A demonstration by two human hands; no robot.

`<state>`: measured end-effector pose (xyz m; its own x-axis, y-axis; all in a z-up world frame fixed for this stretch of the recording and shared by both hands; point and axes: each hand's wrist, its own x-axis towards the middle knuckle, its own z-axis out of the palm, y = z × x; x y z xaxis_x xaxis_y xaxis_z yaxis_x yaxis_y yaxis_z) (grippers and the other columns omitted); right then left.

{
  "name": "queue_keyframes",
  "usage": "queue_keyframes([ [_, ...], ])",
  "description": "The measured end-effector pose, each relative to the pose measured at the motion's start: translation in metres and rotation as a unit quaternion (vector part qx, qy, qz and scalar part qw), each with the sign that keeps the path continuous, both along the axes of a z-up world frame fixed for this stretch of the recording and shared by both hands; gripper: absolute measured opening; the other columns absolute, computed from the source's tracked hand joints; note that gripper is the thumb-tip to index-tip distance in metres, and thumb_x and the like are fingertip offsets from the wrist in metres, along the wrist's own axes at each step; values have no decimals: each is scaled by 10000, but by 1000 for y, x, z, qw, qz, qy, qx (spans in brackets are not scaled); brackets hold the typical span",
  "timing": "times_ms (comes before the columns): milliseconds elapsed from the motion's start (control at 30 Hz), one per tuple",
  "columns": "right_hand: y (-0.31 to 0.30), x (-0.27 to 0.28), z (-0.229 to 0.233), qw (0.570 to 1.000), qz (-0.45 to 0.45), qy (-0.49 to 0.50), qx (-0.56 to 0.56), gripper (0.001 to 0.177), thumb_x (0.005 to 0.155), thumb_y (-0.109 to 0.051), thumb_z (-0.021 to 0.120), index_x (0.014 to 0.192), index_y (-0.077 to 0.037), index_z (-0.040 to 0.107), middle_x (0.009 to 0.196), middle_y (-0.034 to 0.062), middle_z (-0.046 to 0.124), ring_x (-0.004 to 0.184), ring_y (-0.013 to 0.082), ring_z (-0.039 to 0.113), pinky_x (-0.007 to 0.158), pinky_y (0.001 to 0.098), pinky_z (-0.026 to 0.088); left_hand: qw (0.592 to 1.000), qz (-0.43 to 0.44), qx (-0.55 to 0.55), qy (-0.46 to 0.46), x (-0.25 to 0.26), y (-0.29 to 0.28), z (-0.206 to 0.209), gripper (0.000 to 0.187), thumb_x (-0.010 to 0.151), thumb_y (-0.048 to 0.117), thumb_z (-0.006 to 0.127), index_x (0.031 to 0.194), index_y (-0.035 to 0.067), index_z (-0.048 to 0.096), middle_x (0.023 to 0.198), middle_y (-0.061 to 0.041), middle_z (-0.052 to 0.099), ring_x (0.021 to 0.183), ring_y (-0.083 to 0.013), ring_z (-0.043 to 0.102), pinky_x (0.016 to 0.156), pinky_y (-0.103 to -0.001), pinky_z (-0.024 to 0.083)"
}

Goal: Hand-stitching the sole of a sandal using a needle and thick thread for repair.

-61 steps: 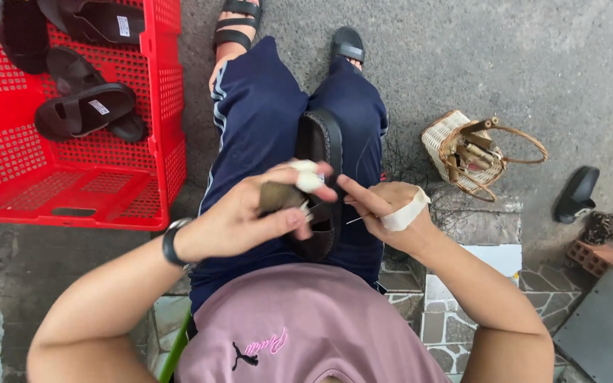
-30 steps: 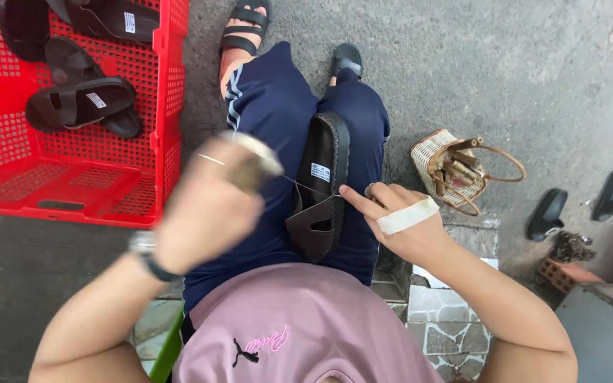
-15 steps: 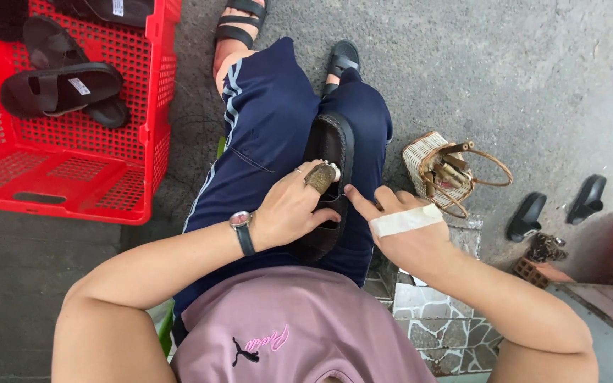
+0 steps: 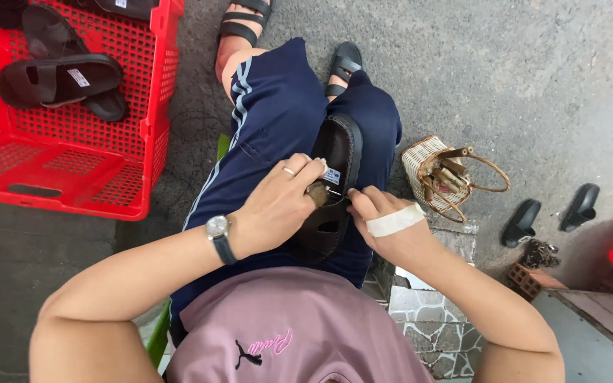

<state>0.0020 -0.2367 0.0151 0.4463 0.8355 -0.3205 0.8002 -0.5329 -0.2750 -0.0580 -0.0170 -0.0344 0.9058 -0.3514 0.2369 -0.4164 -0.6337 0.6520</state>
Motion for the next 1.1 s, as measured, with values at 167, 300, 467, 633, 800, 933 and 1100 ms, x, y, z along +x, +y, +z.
queue_keyframes([
  [167, 7, 0, 8, 998, -38, 34, 44, 227, 866, -99, 571, 1091, -85, 552, 739, 31, 541, 591, 249, 659, 417, 300, 527, 718, -37, -514, 468, 11, 15, 40, 205, 832, 100, 702, 936, -67, 644, 1014, -74, 555, 444, -123, 594, 391, -176, 478],
  [300, 1, -8, -7, 989, -96, 81, 81, 224, 856, -108, 593, 1077, -85, 576, 699, 2, 543, 557, 209, 652, 407, 268, 517, 655, 21, -552, 515, 6, -1, 15, 202, 862, 122, 669, 1042, 36, 635, 926, -54, 675, 681, -119, 693, 439, -130, 480],
  [467, -4, -18, -13, 979, -123, -8, 164, 346, 834, -132, 696, 1174, -107, 640, 803, 37, 617, 671, 210, 662, 531, 261, 544, 847, 41, -246, 470, 16, -6, 12, 249, 793, 87, 650, 1000, 10, 534, 746, -159, 661, 634, -323, 683, 494, -359, 531],
  [633, -13, -1, 21, 997, -68, 12, 45, 429, 838, -142, 577, 1259, -224, 576, 778, 29, 572, 605, 201, 651, 499, 297, 546, 835, 50, -302, 458, 28, -3, 23, 361, 736, 64, 679, 1073, 32, 556, 739, -113, 678, 566, -206, 647, 453, -280, 503],
  [800, -42, 35, 82, 981, 40, -149, -121, 483, 945, -201, 536, 1406, -340, 490, 676, -80, 377, 445, 85, 415, 370, 294, 334, 957, 5, -166, 237, 16, -23, 20, 235, 817, 98, 695, 1000, 33, 562, 980, -111, 520, 826, -308, 529, 718, -408, 470],
  [933, -33, 1, 31, 964, -188, 152, 113, 338, 865, -245, 625, 1203, -236, 609, 911, -39, 591, 610, 139, 616, 458, 280, 482, 962, 94, -134, 218, 13, -28, 24, 235, 836, 203, 681, 1043, 108, 625, 763, -48, 602, 757, -275, 638, 611, -357, 516],
  [1100, -15, -16, -11, 829, -359, 298, 307, 139, 785, -110, 743, 923, -122, 751, 930, 22, 655, 692, 119, 651, 598, 202, 539, 949, 140, -161, 232, 18, 2, 39, 347, 840, 321, 705, 1070, 72, 632, 611, -68, 553, 617, -302, 632, 537, -391, 512],
])
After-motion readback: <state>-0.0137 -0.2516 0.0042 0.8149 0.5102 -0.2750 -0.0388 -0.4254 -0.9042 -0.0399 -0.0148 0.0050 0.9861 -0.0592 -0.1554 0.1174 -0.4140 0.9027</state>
